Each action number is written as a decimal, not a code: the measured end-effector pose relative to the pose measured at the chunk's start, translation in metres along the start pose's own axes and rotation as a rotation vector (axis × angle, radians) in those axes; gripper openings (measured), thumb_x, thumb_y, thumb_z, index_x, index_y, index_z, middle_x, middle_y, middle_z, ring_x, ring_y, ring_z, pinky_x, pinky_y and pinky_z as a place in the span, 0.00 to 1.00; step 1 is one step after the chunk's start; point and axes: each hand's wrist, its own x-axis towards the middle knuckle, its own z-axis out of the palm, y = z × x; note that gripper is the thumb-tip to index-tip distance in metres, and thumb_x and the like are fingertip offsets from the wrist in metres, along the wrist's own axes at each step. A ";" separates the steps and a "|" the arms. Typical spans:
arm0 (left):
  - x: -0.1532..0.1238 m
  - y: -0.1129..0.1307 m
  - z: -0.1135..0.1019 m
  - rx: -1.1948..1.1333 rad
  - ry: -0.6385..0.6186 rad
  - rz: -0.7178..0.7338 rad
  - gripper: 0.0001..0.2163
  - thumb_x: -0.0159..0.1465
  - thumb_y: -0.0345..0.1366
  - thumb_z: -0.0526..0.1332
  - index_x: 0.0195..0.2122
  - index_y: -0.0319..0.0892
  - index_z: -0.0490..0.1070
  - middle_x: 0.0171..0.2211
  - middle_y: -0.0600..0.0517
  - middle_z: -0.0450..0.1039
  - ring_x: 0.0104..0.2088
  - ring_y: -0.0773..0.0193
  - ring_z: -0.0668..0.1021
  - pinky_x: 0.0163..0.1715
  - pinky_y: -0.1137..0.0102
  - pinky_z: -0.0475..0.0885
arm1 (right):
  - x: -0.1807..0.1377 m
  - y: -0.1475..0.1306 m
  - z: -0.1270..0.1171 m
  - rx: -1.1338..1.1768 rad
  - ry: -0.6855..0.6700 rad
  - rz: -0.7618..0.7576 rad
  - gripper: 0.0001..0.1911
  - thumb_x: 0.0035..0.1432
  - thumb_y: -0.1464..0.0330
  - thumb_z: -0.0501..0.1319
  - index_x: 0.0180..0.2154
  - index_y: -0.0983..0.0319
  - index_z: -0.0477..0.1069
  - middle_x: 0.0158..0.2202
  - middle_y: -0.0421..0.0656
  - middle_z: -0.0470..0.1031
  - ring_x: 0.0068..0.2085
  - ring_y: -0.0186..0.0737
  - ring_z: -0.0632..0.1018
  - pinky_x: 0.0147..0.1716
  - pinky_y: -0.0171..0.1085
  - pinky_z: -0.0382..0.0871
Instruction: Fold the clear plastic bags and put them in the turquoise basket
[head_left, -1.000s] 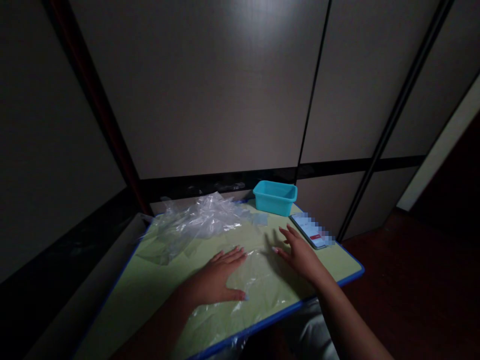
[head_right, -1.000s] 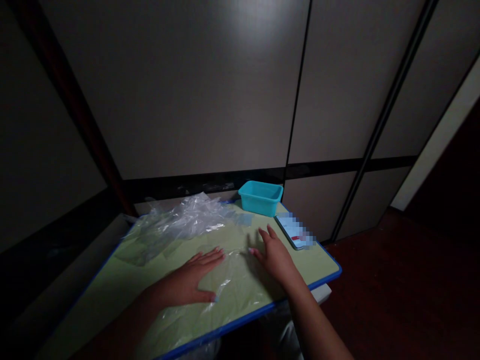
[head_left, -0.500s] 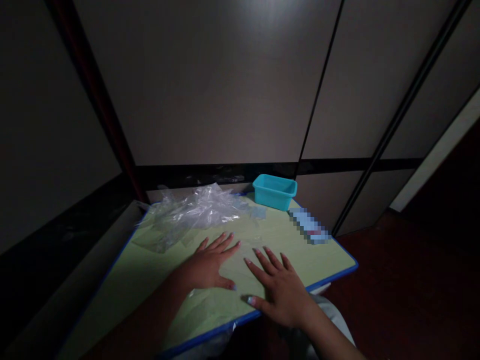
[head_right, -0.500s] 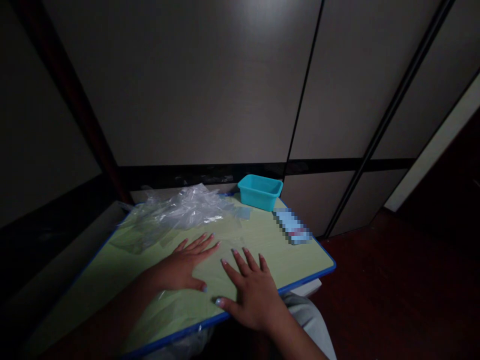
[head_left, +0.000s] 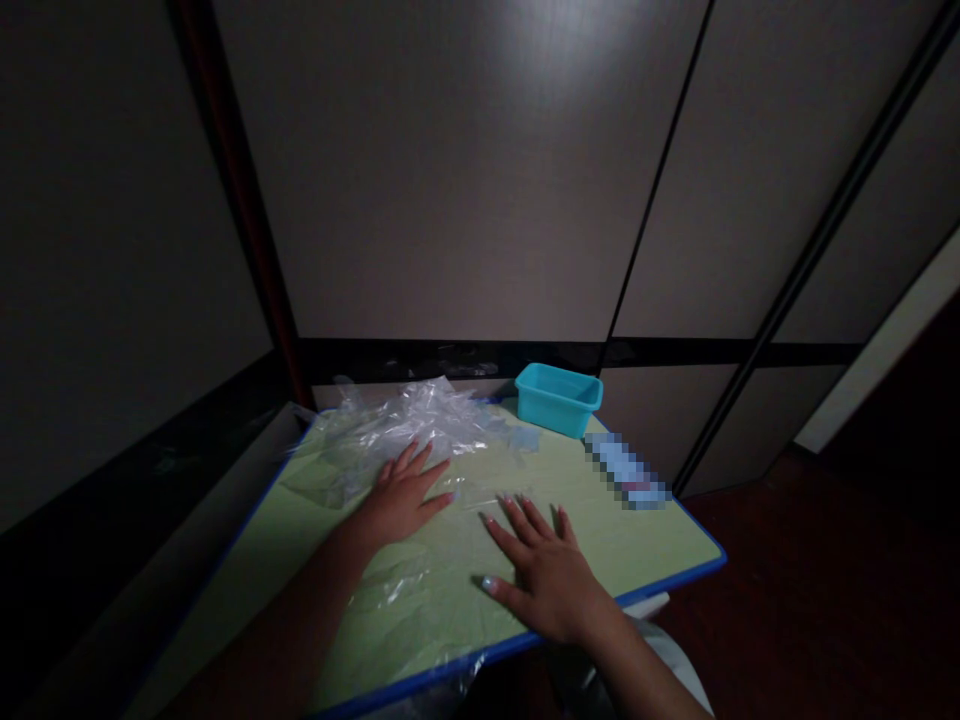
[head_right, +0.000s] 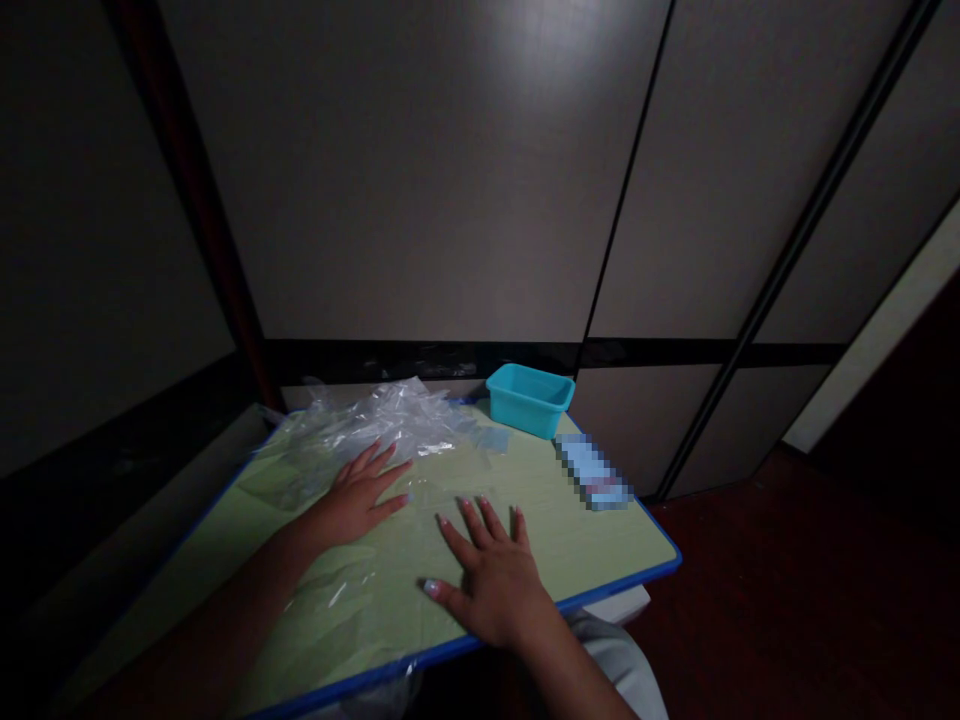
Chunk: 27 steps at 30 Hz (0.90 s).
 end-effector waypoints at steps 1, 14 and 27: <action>-0.001 0.000 0.001 -0.001 -0.023 -0.007 0.26 0.62 0.51 0.51 0.60 0.50 0.58 0.64 0.45 0.48 0.64 0.46 0.45 0.56 0.49 0.49 | 0.002 0.000 0.003 -0.003 0.005 0.008 0.37 0.56 0.42 0.43 0.63 0.47 0.42 0.66 0.43 0.37 0.65 0.53 0.41 0.56 0.63 0.31; 0.011 0.002 0.004 -0.075 0.226 -0.093 0.11 0.56 0.42 0.62 0.36 0.42 0.71 0.40 0.47 0.68 0.46 0.52 0.65 0.44 0.63 0.61 | 0.002 0.007 0.006 -0.025 -0.037 -0.028 0.43 0.51 0.40 0.50 0.63 0.46 0.39 0.66 0.42 0.36 0.65 0.53 0.40 0.57 0.62 0.28; 0.016 0.004 0.007 -0.345 0.158 -0.105 0.01 0.53 0.33 0.60 0.25 0.44 0.69 0.32 0.53 0.72 0.42 0.57 0.69 0.43 0.65 0.60 | -0.005 0.004 0.000 0.079 0.080 -0.028 0.40 0.53 0.45 0.53 0.62 0.52 0.48 0.65 0.46 0.46 0.64 0.48 0.51 0.59 0.58 0.31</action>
